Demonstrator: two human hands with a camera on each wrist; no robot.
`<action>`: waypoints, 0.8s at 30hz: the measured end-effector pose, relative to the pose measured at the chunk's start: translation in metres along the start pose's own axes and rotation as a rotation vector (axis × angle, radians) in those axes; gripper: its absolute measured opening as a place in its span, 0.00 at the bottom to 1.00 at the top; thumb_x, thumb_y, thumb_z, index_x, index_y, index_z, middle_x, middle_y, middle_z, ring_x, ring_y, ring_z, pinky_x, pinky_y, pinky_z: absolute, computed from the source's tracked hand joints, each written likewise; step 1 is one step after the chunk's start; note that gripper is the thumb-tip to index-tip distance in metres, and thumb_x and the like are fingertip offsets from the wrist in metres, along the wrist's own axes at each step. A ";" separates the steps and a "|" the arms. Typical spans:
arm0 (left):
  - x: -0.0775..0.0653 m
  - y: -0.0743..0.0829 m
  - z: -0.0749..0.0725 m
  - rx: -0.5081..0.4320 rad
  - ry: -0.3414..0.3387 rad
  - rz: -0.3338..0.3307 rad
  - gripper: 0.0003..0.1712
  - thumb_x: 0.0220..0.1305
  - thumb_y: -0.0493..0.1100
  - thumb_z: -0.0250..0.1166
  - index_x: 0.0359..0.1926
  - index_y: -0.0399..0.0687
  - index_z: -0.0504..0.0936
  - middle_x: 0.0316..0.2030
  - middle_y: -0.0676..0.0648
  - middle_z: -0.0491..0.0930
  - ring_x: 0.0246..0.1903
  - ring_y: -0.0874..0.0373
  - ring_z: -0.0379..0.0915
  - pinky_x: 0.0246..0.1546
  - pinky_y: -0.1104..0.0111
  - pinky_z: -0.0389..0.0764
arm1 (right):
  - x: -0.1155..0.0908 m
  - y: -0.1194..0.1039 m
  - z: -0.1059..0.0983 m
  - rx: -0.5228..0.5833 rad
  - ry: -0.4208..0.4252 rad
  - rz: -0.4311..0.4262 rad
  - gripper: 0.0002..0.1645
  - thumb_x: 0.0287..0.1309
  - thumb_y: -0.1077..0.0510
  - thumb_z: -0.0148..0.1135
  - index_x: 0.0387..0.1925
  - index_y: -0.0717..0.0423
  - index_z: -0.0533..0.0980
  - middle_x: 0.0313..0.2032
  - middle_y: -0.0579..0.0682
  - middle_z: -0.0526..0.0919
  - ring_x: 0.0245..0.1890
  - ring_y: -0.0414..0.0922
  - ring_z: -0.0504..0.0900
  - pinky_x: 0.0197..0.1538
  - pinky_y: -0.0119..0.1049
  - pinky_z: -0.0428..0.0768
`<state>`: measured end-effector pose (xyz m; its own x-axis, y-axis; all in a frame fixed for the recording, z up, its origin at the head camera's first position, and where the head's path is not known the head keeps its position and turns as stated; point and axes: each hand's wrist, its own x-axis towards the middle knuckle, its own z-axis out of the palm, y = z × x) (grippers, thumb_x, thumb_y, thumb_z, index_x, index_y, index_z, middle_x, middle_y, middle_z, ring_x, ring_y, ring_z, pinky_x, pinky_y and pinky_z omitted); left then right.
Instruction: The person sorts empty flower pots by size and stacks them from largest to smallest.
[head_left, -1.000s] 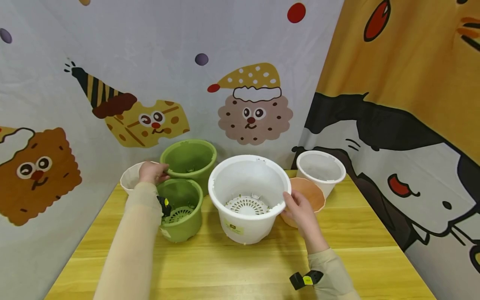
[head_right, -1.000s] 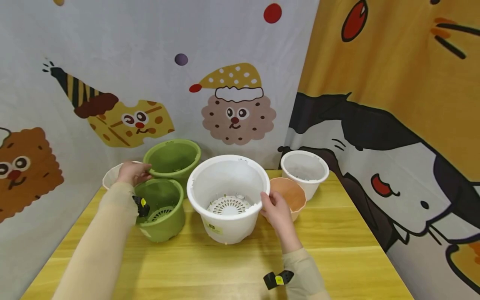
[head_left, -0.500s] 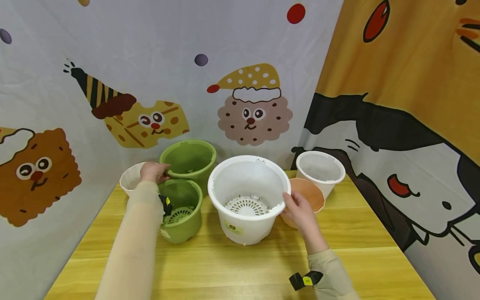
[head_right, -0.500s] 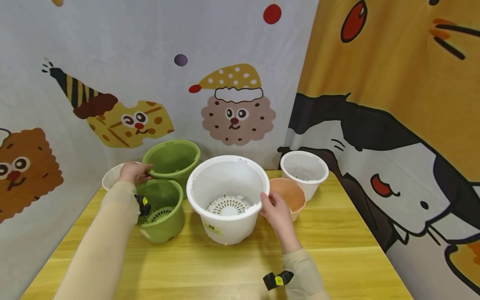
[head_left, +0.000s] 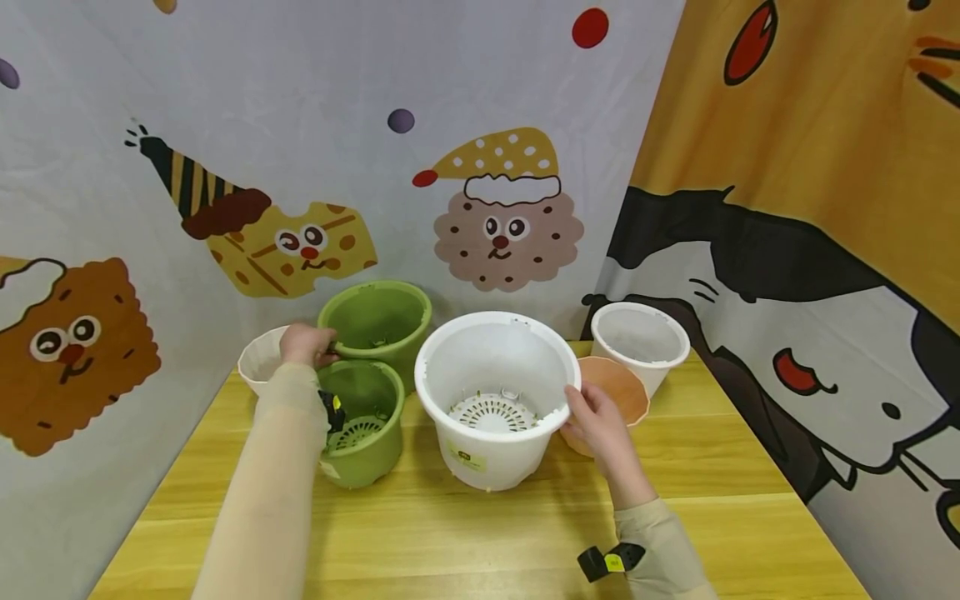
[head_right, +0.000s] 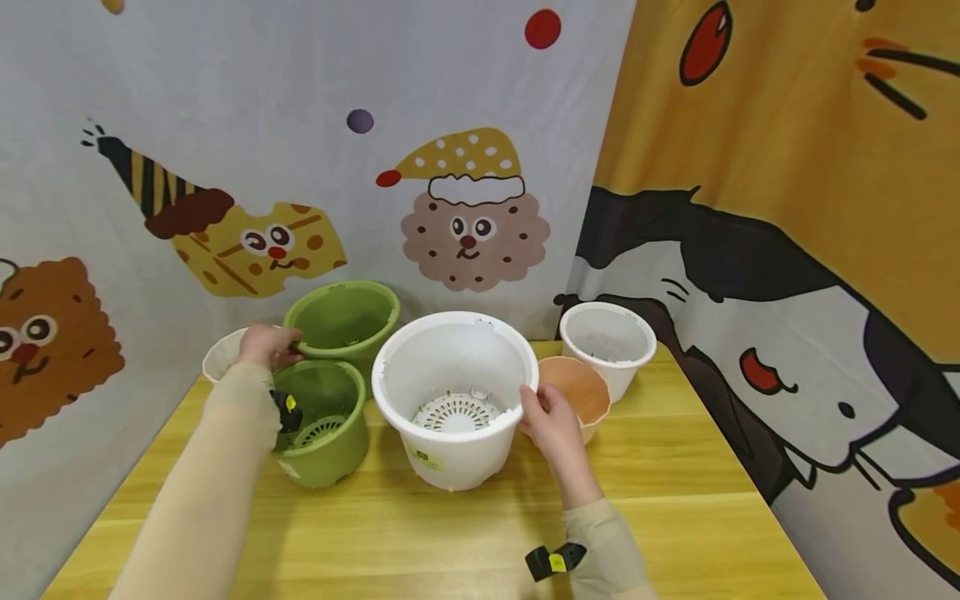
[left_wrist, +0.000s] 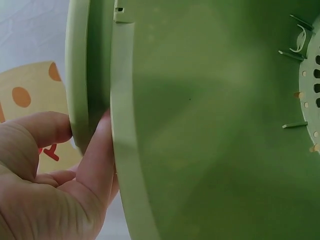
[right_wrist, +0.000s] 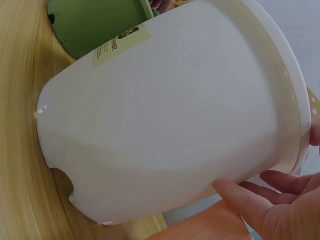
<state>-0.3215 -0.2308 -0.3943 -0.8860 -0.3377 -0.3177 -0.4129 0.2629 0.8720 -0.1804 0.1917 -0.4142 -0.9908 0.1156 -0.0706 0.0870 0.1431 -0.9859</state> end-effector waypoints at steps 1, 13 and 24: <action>0.000 0.000 0.000 0.003 0.002 0.002 0.27 0.61 0.35 0.57 0.58 0.21 0.64 0.62 0.24 0.62 0.14 0.64 0.75 0.26 0.74 0.84 | 0.000 0.000 0.000 0.000 0.001 0.000 0.31 0.75 0.51 0.50 0.66 0.72 0.64 0.61 0.71 0.70 0.55 0.57 0.76 0.54 0.51 0.81; -0.004 -0.001 0.000 0.005 0.012 0.014 0.23 0.60 0.36 0.56 0.53 0.25 0.64 0.62 0.25 0.59 0.14 0.63 0.75 0.25 0.74 0.84 | 0.000 0.001 -0.001 -0.007 0.005 -0.006 0.32 0.75 0.50 0.49 0.66 0.72 0.64 0.60 0.71 0.70 0.54 0.57 0.76 0.55 0.52 0.80; -0.008 -0.003 -0.001 -0.023 0.023 0.009 0.16 0.60 0.36 0.57 0.45 0.29 0.67 0.56 0.28 0.65 0.15 0.62 0.77 0.26 0.73 0.85 | -0.001 0.001 0.000 0.000 0.005 -0.005 0.33 0.75 0.49 0.49 0.67 0.72 0.62 0.62 0.71 0.69 0.55 0.58 0.75 0.54 0.53 0.80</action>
<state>-0.3133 -0.2297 -0.3940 -0.8845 -0.3564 -0.3010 -0.3996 0.2458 0.8831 -0.1794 0.1919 -0.4155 -0.9907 0.1197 -0.0644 0.0815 0.1439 -0.9862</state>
